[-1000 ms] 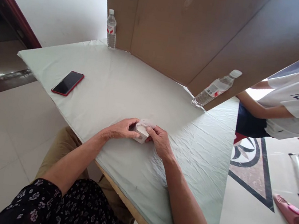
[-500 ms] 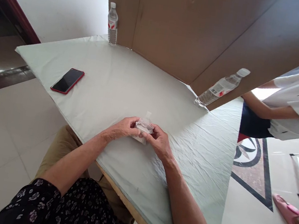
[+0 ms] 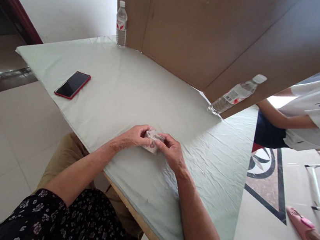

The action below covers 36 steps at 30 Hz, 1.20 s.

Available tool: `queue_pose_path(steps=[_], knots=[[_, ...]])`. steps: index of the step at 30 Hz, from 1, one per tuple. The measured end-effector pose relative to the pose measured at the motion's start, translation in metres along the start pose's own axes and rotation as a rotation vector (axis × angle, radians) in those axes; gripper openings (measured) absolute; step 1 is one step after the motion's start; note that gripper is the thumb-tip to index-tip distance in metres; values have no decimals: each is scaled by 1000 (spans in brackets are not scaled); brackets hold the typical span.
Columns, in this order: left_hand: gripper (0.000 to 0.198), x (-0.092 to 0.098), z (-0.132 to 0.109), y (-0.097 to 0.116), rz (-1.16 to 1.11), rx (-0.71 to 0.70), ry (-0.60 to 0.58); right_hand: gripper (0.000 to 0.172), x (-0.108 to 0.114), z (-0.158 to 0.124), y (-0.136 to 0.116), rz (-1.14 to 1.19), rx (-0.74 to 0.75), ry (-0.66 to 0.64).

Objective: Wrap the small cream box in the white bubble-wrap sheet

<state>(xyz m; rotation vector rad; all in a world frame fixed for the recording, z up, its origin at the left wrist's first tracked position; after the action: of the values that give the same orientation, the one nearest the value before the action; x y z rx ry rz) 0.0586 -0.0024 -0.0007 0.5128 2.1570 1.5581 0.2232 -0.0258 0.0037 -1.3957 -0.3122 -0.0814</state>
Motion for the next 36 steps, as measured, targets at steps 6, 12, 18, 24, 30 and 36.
queue_pose_path(steps=[6,12,18,24,30,36], knots=[[42,0,-1,3,-23,-18,-70,41,3,1,-1,74,-42,9],[44,0,2,0,-18,-18,-61,34,3,26,-13,20,20,52],[43,5,3,1,88,-21,-65,20,5,45,-19,20,127,147],[39,11,3,7,223,-81,53,11,0,28,-33,-192,241,154],[39,13,2,6,274,-98,104,14,-8,10,-32,-339,337,184],[48,17,6,-1,291,-61,133,16,-12,-7,-33,-590,555,122]])
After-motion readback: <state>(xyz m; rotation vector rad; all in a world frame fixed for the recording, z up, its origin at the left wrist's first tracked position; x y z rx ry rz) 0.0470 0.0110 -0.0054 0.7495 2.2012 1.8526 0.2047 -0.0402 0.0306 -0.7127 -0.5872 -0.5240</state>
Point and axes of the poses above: each hand's wrist, its own z-axis towards the middle knuckle, its own x-axis out of the back of the hand, y = z × x, the point moved 5 cm from there along z, towards the middle knuckle, and after that the axes turned 9 degrees about x, right-handed, at the moved point
